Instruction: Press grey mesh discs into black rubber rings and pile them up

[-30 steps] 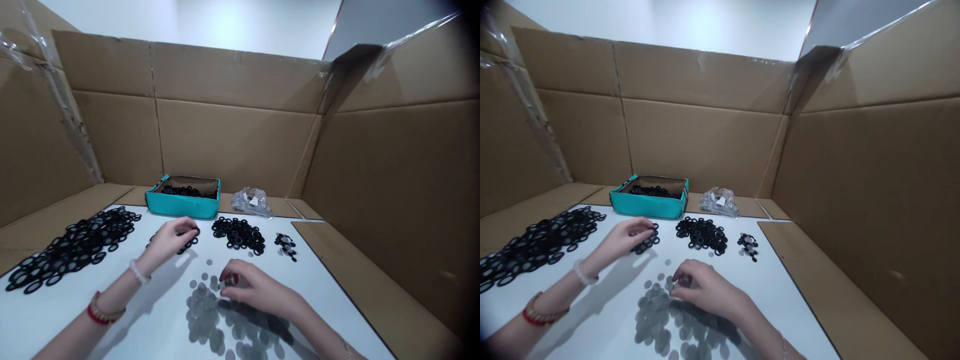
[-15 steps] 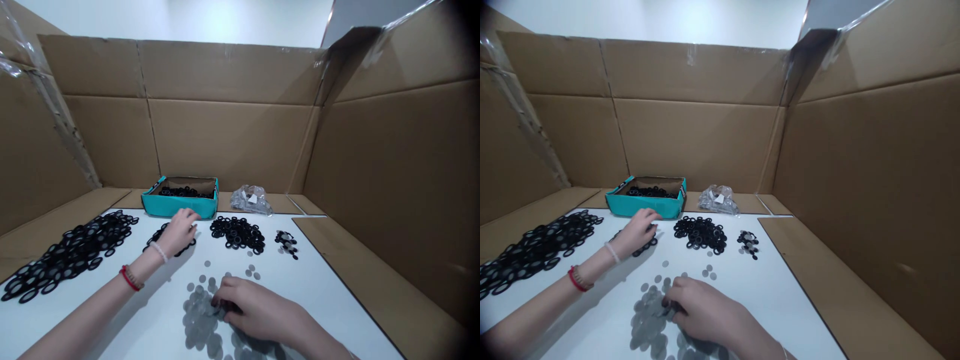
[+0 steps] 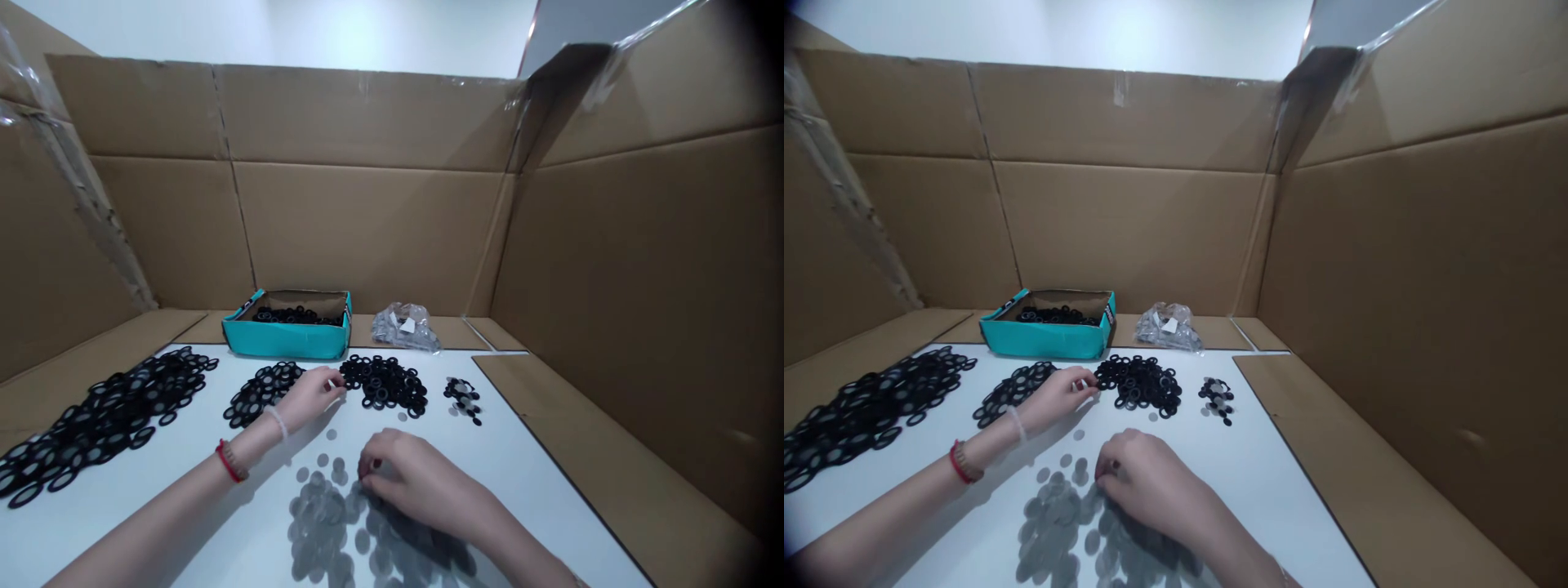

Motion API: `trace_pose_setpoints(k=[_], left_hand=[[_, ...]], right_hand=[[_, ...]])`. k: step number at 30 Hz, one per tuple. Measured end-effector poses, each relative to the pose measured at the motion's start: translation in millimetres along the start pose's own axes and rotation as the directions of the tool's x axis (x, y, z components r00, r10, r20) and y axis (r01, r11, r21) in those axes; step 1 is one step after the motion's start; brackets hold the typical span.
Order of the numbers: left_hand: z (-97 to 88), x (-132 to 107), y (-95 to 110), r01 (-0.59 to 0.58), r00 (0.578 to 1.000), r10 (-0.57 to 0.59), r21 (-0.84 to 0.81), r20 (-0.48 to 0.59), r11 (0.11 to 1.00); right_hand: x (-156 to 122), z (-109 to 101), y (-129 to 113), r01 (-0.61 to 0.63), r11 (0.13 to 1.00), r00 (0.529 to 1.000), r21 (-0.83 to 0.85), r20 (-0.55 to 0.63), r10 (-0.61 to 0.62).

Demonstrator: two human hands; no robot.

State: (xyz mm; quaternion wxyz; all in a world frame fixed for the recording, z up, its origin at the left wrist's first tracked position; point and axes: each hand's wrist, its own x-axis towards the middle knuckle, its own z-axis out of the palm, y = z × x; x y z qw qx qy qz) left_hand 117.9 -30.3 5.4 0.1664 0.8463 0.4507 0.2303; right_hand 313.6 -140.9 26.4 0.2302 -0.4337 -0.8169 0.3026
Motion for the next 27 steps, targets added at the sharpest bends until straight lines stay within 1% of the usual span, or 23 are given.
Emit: trace_pose_setpoints(k=[2, 3, 4, 5, 6, 7, 8, 10, 12, 15, 18, 20, 23, 27], left_hand=[[-4.1, -12, 12, 0.016, 0.999, -0.012, -0.122, 0.030, 0.992], [-5.9, -19, 18, 0.038, 0.998, -0.028, -0.208, 0.051, 0.977], [-7.6, -26, 25, 0.091, 0.994, -0.066, -0.347, 0.083, 0.933], [-9.1, -32, 32, 0.155, 0.987, -0.112, -0.466, 0.117, 0.871], [-10.5, -39, 39, 0.215, 0.976, -0.155, -0.554, 0.154, 0.804], [-11.6, -44, 45, 0.259, 0.966, -0.189, -0.610, 0.178, 0.749], [-12.2, -49, 50, 0.285, 0.958, -0.206, -0.641, 0.198, 0.712], [-11.4, -56, 56, 0.299, 0.954, -0.214, -0.677, 0.208, 0.673], [-7.9, -60, 59, 0.268, 0.963, -0.195, -0.699, 0.184, 0.663], [-0.6, -64, 58, 0.192, 0.981, -0.162, -0.700, 0.109, 0.688], [3.0, -64, 58, 0.184, 0.979, -0.195, -0.684, 0.061, 0.706], [2.4, -64, 57, 0.207, 0.971, -0.232, -0.689, 0.058, 0.694], [-0.7, -63, 58, 0.219, 0.966, -0.251, -0.698, 0.058, 0.682], [-3.2, -62, 62, 0.206, 0.963, -0.268, -0.700, 0.021, 0.684]], right_hand=[[7, -1, 3, -0.007, 0.994, 0.992, 0.105, -0.125, 0.020], [10, 0, 5, -0.005, 0.985, 0.982, 0.174, -0.185, 0.038], [14, 0, 7, -0.003, 0.969, 0.967, 0.248, -0.245, 0.066], [17, 2, 9, -0.003, 0.947, 0.951, 0.322, -0.292, 0.102], [20, 3, 11, -0.007, 0.920, 0.938, 0.391, -0.316, 0.141], [22, 5, 13, -0.014, 0.893, 0.931, 0.449, -0.320, 0.176], [23, 7, 15, -0.026, 0.869, 0.931, 0.493, -0.306, 0.201], [25, 10, 17, -0.054, 0.839, 0.940, 0.541, -0.255, 0.225], [26, 12, 18, -0.078, 0.830, 0.947, 0.553, -0.218, 0.235], [25, 14, 16, -0.097, 0.820, 0.952, 0.564, -0.187, 0.242], [24, 15, 12, -0.108, 0.798, 0.953, 0.593, -0.168, 0.254], [23, 16, 9, -0.103, 0.781, 0.948, 0.616, -0.176, 0.265], [22, 19, 6, -0.048, 0.765, 0.936, 0.642, -0.238, 0.258], [22, 22, 7, 0.028, 0.784, 0.930, 0.621, -0.303, 0.207]])
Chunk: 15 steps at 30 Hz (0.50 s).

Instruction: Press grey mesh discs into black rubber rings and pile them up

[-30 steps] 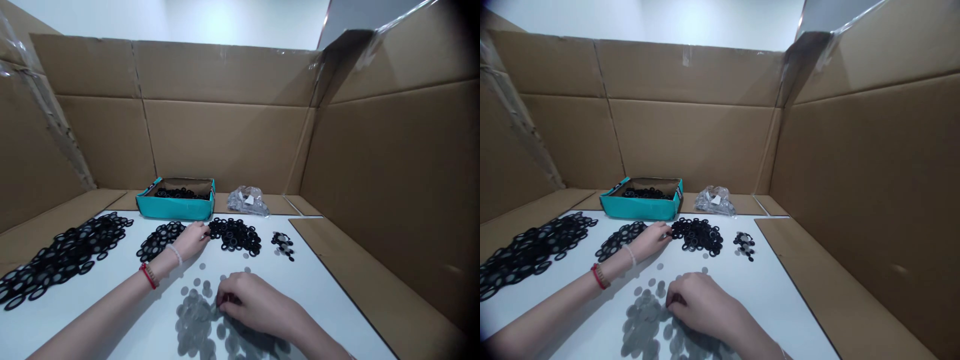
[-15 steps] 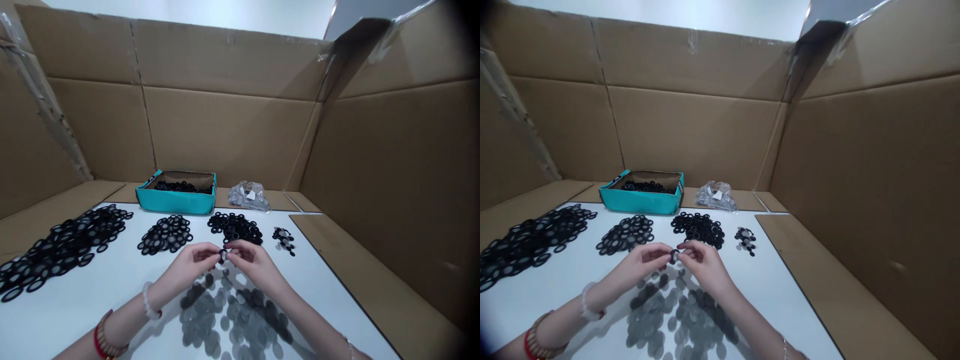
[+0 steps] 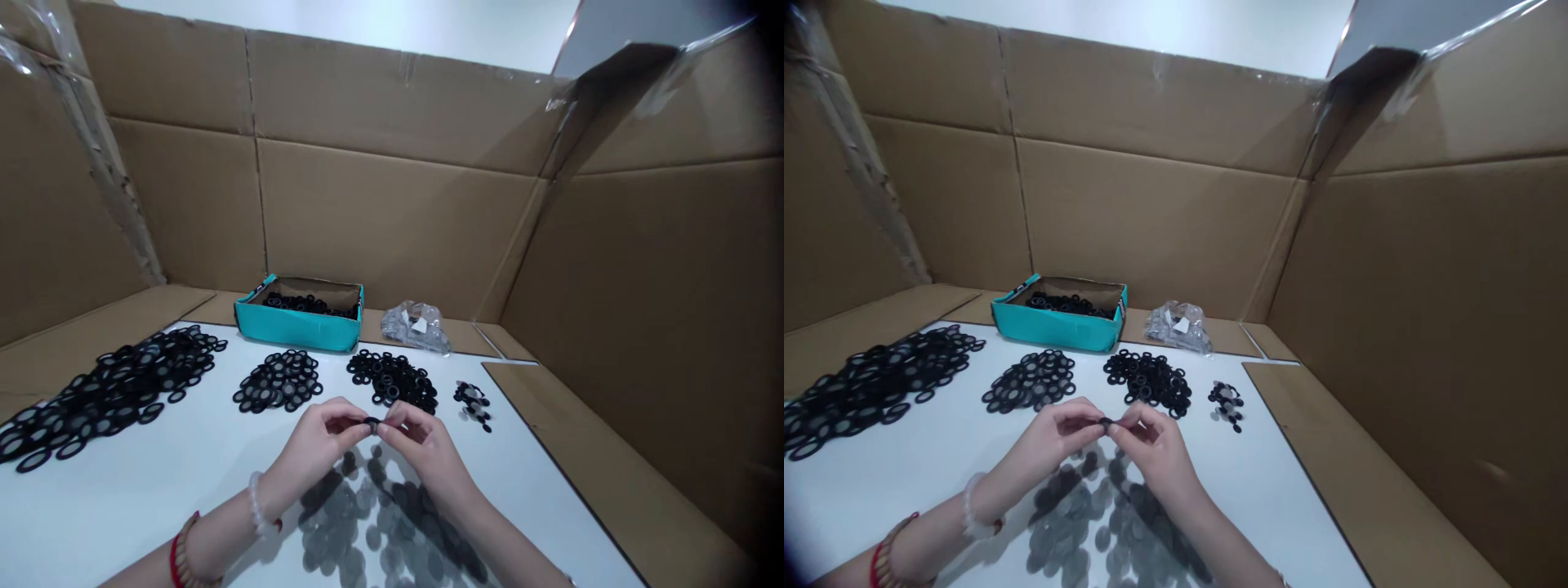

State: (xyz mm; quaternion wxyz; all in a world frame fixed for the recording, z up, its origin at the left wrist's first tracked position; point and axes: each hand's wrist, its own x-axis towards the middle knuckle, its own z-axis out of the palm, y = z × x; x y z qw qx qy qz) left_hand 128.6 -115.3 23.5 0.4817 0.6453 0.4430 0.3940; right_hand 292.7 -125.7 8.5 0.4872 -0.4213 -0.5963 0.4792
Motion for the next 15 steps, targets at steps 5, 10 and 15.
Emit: trace_pose_setpoints(k=[5, 10, 15], left_hand=[[4.6, -2.5, -1.5, -0.036, 0.998, 0.035, -0.021, -0.053, 0.999], [5.1, -5.1, 1.5, -0.079, 0.996, 0.080, 0.022, -0.030, 0.997], [2.8, -5.7, 5.1, -0.093, 0.996, 0.094, 0.058, -0.009, 0.994]], right_hand=[[-1.9, -0.3, 3.2, 0.122, 0.987, 0.991, -0.100, 0.059, -0.117], [-4.9, 0.3, 3.4, 0.185, 0.974, 0.982, -0.129, 0.058, -0.179], [-5.0, -2.9, 0.8, 0.242, 0.960, 0.970, -0.141, 0.055, -0.237]])
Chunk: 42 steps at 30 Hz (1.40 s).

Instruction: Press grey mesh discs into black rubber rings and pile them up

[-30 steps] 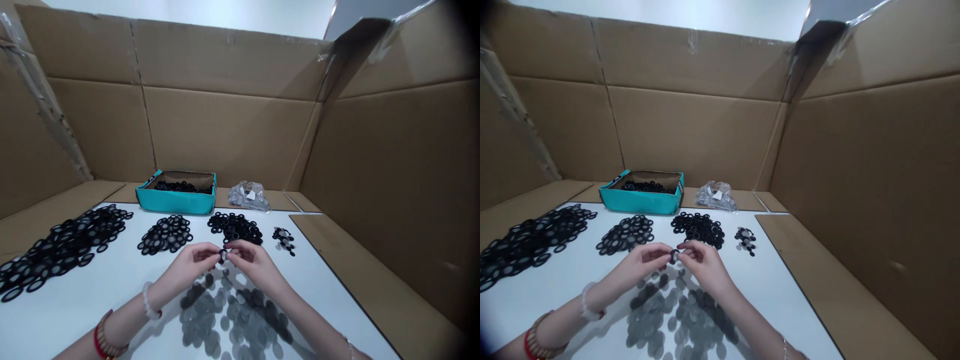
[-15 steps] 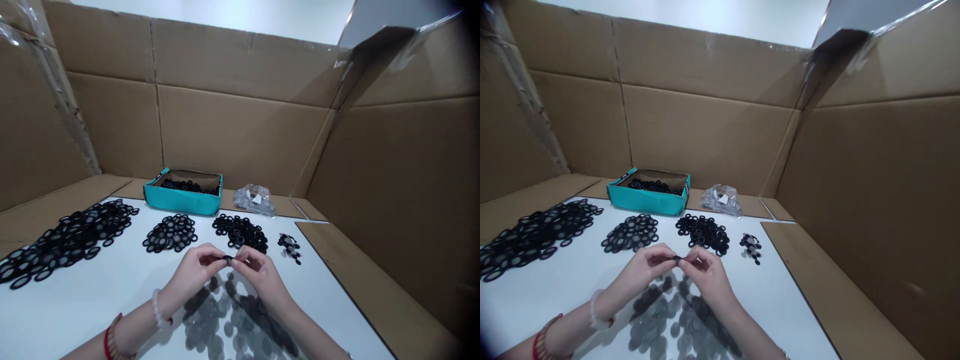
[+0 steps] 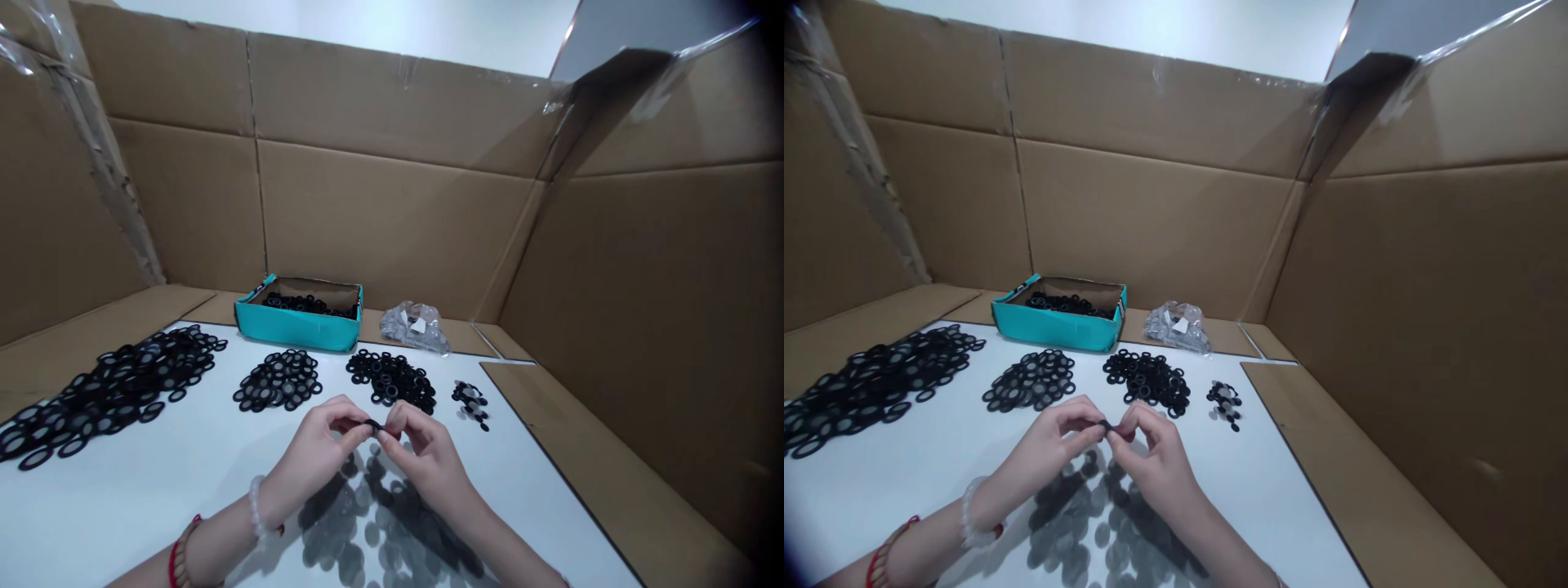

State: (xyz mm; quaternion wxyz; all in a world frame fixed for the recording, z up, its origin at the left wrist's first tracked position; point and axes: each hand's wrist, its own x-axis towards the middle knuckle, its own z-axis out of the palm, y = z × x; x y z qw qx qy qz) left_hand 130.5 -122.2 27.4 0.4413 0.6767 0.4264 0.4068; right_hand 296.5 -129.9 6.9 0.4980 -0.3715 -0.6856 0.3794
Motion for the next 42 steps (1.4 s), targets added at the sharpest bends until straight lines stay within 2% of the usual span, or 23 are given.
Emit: trace_pose_setpoints(k=[3, 7, 10, 12, 14, 17, 19, 22, 31, 38, 42], left_hand=[[-0.5, 0, -3, 0.028, 1.000, -0.029, -0.073, -0.007, 0.997], [2.2, -4, -7, 0.150, 0.989, -0.148, -0.236, 0.025, 0.960], [5.7, -6, -8, 0.191, 0.981, -0.186, -0.306, 0.046, 0.933], [6.4, -6, -10, 0.190, 0.982, -0.178, -0.315, 0.069, 0.930], [4.6, -5, -12, 0.138, 0.990, -0.122, -0.248, 0.076, 0.959], [-1.6, -3, -13, -0.072, 0.995, 0.070, 0.035, 0.069, 0.997], [-5.4, -3, -12, -0.181, 0.983, 0.167, 0.215, 0.082, 0.960], [-7.7, -4, -9, -0.222, 0.974, 0.198, 0.332, 0.105, 0.917], [-11.5, -3, -8, -0.236, 0.969, 0.196, 0.338, 0.150, 0.911], [-12.0, -6, 3, -0.185, 0.982, 0.161, 0.314, 0.099, 0.931], [-10.0, -6, 3, -0.111, 0.993, 0.100, 0.223, 0.062, 0.968]], right_hand=[[2, -1, 1, -0.042, 0.999, 0.998, -0.011, 0.039, 0.043], [3, 2, 4, -0.138, 0.990, 0.988, -0.008, 0.072, 0.138], [2, 3, 3, -0.142, 0.990, 0.987, -0.023, 0.078, 0.144], [2, 2, 1, -0.114, 0.989, 0.989, -0.095, 0.079, 0.122], [3, -1, -1, -0.078, 0.977, 0.992, -0.200, 0.081, 0.096], [4, -5, -3, -0.053, 0.949, 0.987, -0.311, 0.126, 0.097], [4, -7, -5, -0.051, 0.938, 0.978, -0.343, 0.175, 0.118], [2, -9, -8, -0.028, 0.925, 0.962, -0.380, 0.242, 0.128], [1, -12, -11, 0.175, 0.886, 0.932, -0.430, 0.363, -0.007], [0, -10, -14, 0.242, 0.879, 0.949, -0.411, 0.290, -0.126], [-2, -8, -14, 0.244, 0.883, 0.952, -0.401, 0.271, -0.141]])
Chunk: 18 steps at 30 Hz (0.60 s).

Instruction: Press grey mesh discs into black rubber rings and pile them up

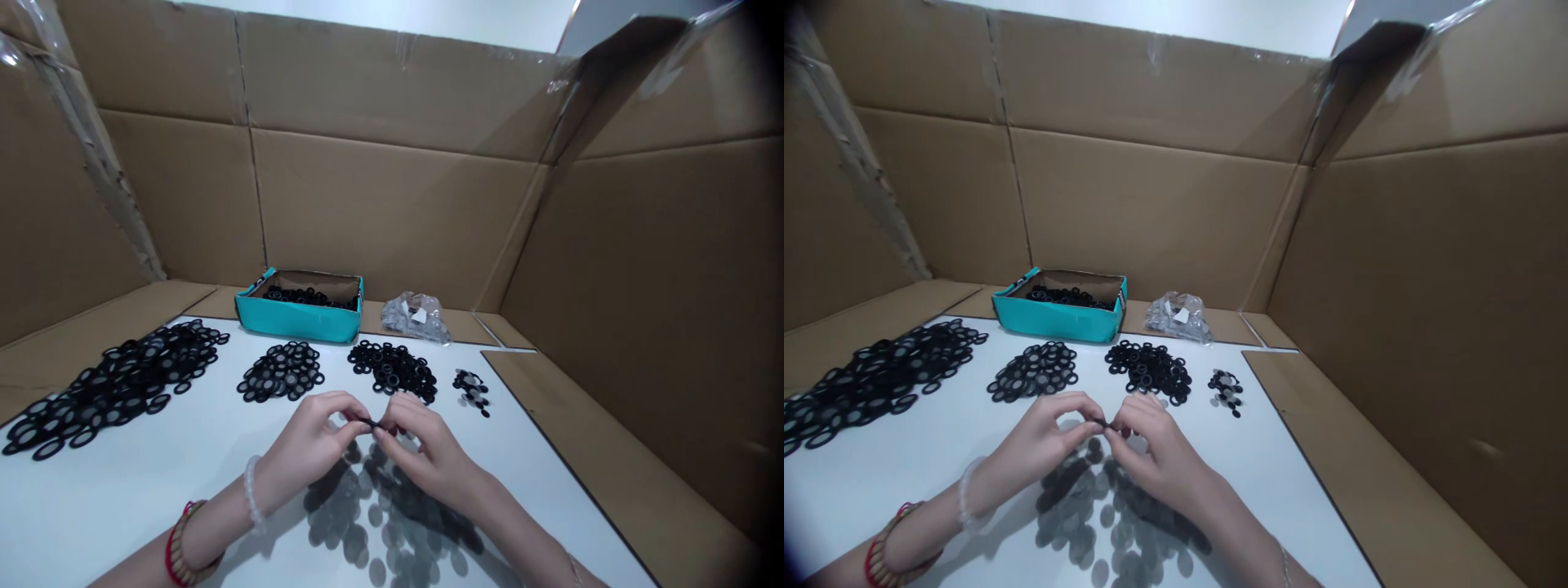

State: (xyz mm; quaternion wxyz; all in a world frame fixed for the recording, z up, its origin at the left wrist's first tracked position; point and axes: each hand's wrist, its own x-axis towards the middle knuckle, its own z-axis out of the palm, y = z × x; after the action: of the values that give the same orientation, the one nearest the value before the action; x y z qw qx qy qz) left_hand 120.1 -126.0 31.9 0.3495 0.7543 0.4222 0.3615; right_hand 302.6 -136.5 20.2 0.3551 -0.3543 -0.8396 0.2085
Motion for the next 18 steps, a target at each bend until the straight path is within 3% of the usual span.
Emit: trace_pose_setpoints(k=[4, 7, 9, 13, 18], left_hand=[[4.5, 2, -9, 0.202, 0.979, -0.188, -0.261, 0.077, 0.944], [5.5, 3, -14, 0.248, 0.967, -0.211, -0.332, 0.143, 0.910], [4.2, 2, -14, 0.157, 0.983, -0.125, -0.266, 0.133, 0.951], [0.2, -1, -9, -0.121, 0.990, 0.117, 0.048, 0.084, 0.991], [-1.7, -2, -6, -0.185, 0.982, 0.173, 0.226, 0.070, 0.956]], right_hand=[[0, 2, 4, -0.049, 0.998, 0.998, 0.048, 0.039, 0.047], [1, 3, 9, -0.063, 0.996, 0.998, 0.070, 0.023, 0.061], [1, 3, 12, -0.060, 0.996, 0.998, 0.070, 0.025, 0.059], [1, 3, 12, -0.063, 0.995, 0.994, 0.072, 0.088, 0.057], [0, 2, 6, -0.010, 0.999, 0.997, 0.044, 0.071, 0.007]])
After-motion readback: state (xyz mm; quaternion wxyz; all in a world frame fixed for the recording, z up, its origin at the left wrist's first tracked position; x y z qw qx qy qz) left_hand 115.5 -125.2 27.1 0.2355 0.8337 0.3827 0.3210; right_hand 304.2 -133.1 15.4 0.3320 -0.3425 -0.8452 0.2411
